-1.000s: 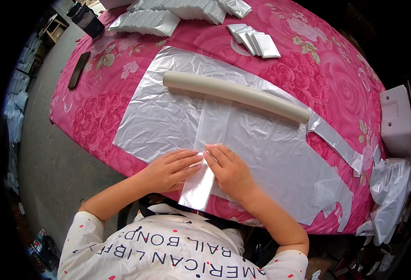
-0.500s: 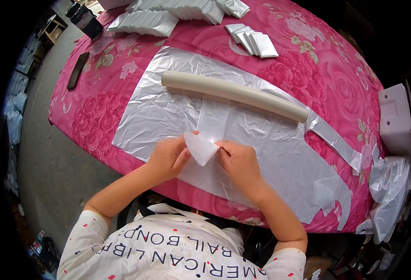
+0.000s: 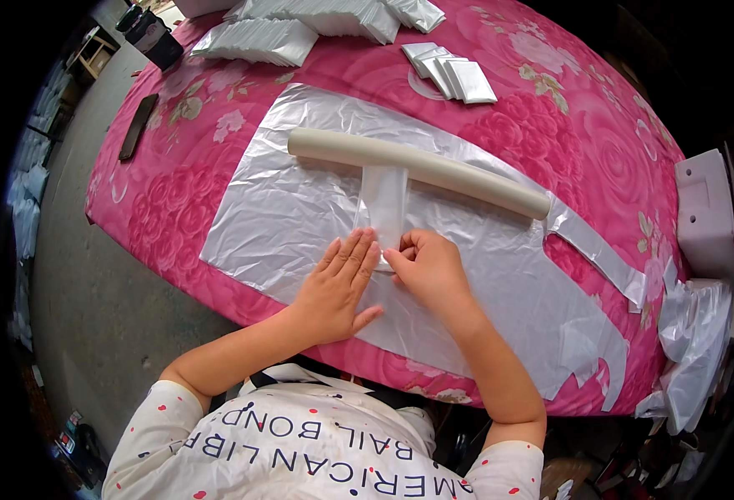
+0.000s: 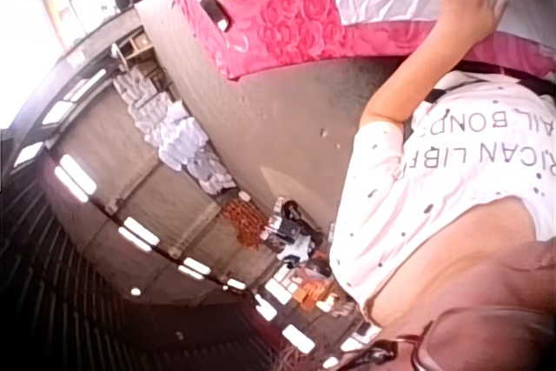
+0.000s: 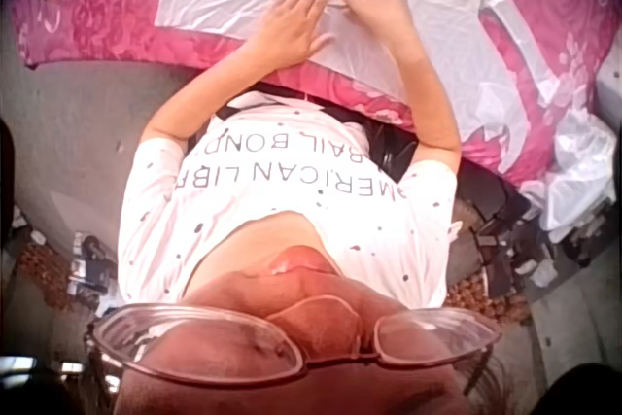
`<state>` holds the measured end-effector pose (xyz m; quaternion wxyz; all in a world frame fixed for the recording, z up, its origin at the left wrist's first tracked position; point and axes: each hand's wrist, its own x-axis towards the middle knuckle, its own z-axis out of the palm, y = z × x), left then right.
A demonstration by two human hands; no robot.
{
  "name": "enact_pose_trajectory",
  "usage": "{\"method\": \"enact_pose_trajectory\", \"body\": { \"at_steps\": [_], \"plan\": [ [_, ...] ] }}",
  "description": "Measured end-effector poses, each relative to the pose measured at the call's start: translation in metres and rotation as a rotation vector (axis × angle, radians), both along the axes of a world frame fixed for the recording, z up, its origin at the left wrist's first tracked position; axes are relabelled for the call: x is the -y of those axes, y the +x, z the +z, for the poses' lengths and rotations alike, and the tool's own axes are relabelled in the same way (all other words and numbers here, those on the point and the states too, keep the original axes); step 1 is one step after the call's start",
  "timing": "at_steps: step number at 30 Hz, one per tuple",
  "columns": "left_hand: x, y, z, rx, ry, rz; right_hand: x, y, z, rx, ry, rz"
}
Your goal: The person repeatedly unrolls a clear plastic film, places small white rectangular items onto it, folds the film around each item, and stacks the wrapped units on a pink floral tablecloth. The person handles the items one at a time and accumulates a growing pile of wrapped packages.
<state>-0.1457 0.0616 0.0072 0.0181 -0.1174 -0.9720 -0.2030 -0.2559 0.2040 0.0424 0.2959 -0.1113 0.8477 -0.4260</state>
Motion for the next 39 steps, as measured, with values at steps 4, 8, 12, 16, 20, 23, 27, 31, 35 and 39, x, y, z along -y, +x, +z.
{"method": "enact_pose_trajectory", "body": {
  "at_steps": [4,8,12,16,20,23,27,31,35,39],
  "plan": [
    [-0.001,-0.001,0.001,-0.005,-0.027,0.028,-0.008,0.018,-0.009,-0.598,0.046,0.087],
    [0.001,-0.006,0.0,-0.088,-0.017,0.068,-0.012,0.009,-0.015,-1.06,0.032,0.366],
    [0.011,-0.016,-0.001,-0.176,0.033,0.081,-0.01,-0.01,-0.014,-1.044,0.032,0.657],
    [0.014,-0.021,0.002,-0.227,-0.013,0.059,-0.011,-0.019,-0.01,-0.834,-0.055,0.619],
    [0.016,-0.028,0.004,-0.254,-0.115,0.02,-0.011,-0.03,-0.017,-0.788,-0.119,0.599],
    [0.021,-0.03,0.003,-0.27,-0.108,-0.025,-0.007,-0.031,-0.015,-0.819,-0.168,0.584],
    [0.029,-0.015,0.007,-0.303,0.016,-0.123,-0.009,-0.022,-0.019,-0.902,-0.227,0.596],
    [0.037,0.009,0.016,-0.329,0.075,-0.208,-0.011,0.008,-0.027,-1.02,-0.278,0.67],
    [0.044,0.015,0.007,-0.274,0.063,-0.173,-0.008,0.023,-0.027,-1.009,-0.332,0.636],
    [0.043,0.015,0.007,-0.276,0.116,-0.135,-0.012,0.021,-0.021,-0.897,-0.292,0.593]
  ]
}}
